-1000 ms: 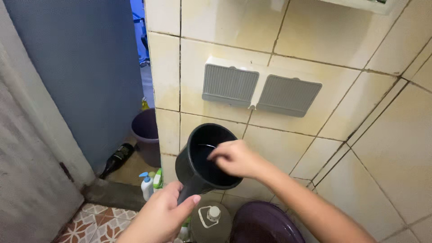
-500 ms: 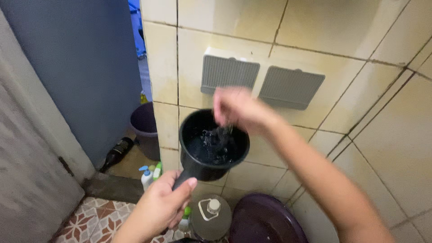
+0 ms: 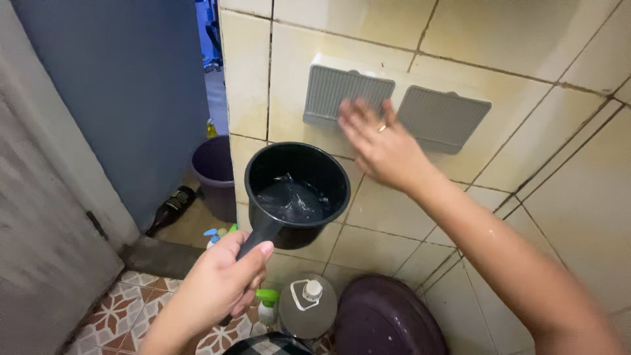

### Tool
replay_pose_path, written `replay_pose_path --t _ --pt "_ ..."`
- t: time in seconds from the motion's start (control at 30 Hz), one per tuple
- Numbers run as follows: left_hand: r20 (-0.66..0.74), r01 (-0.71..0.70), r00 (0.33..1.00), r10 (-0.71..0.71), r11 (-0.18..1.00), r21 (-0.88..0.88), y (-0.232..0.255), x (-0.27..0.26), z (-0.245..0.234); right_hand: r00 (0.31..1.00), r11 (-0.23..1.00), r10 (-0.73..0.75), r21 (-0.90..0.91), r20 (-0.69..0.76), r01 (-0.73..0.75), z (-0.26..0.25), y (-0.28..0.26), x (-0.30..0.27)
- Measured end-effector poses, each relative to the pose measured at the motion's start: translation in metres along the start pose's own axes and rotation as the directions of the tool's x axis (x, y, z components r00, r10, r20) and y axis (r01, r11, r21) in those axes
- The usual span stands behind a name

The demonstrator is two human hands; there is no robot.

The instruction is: The person scrubs wall mounts with a brush and water, attaches an organizer caddy to the wall, and places various bottles and toiletries into the caddy by hand.

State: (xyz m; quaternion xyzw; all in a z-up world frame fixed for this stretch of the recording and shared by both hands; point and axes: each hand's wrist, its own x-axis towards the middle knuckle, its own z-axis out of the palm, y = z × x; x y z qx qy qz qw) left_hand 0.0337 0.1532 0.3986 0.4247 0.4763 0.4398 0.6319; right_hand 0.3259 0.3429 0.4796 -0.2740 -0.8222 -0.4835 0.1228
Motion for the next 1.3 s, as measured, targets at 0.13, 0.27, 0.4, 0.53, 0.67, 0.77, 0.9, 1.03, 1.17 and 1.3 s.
replay_pose_path --t 0.13,0.27,0.4,0.53,0.67,0.77,0.9,1.03,1.17,1.3 --pt "0.005 -0.029 1.000 0.029 0.999 0.026 -0.005 0.004 -0.004 0.999 0.971 0.037 0.235 0.000 -0.036 0.018 0.002 -0.034" --pt "0.023 -0.044 0.999 0.044 0.999 -0.002 -0.006 0.002 -0.008 0.938 0.933 0.343 0.103 0.040 -0.345 0.017 0.018 -0.089" --pt "0.037 -0.006 0.999 0.006 1.000 -0.006 -0.004 -0.002 -0.011 0.798 0.793 0.599 0.092 0.069 -0.603 0.010 -0.001 -0.119" --pt "0.048 -0.037 0.998 0.035 0.998 0.047 -0.003 -0.006 -0.011 0.743 0.647 0.665 0.436 0.079 -0.626 0.006 -0.058 -0.133" --pt "0.104 -0.098 0.991 0.087 0.990 0.104 -0.006 -0.014 -0.018 0.645 0.306 0.727 0.730 0.235 -0.611 0.026 -0.118 -0.122" --pt "-0.013 -0.072 0.997 0.075 0.987 0.147 -0.002 -0.026 -0.020 0.451 -0.318 0.595 0.710 0.665 -0.628 0.034 -0.167 -0.095" --pt "-0.067 -0.036 0.997 0.042 0.995 0.088 0.003 -0.055 -0.028 0.513 -0.791 0.205 0.450 0.834 -0.415 -0.002 -0.212 -0.061" --pt "-0.222 -0.013 0.975 0.030 0.997 0.077 -0.018 -0.074 -0.046 0.662 -0.842 -0.506 -0.150 0.554 -0.518 -0.042 -0.251 -0.032" --pt "-0.387 -0.006 0.920 0.059 0.991 0.137 -0.046 -0.090 -0.073 0.742 -0.793 -0.609 -0.206 0.279 -0.574 -0.076 -0.311 0.001" --pt "-0.485 -0.009 0.874 0.023 0.999 0.031 -0.084 -0.098 -0.087 0.816 -0.847 -0.493 -0.378 0.302 -0.372 -0.077 -0.380 0.055"
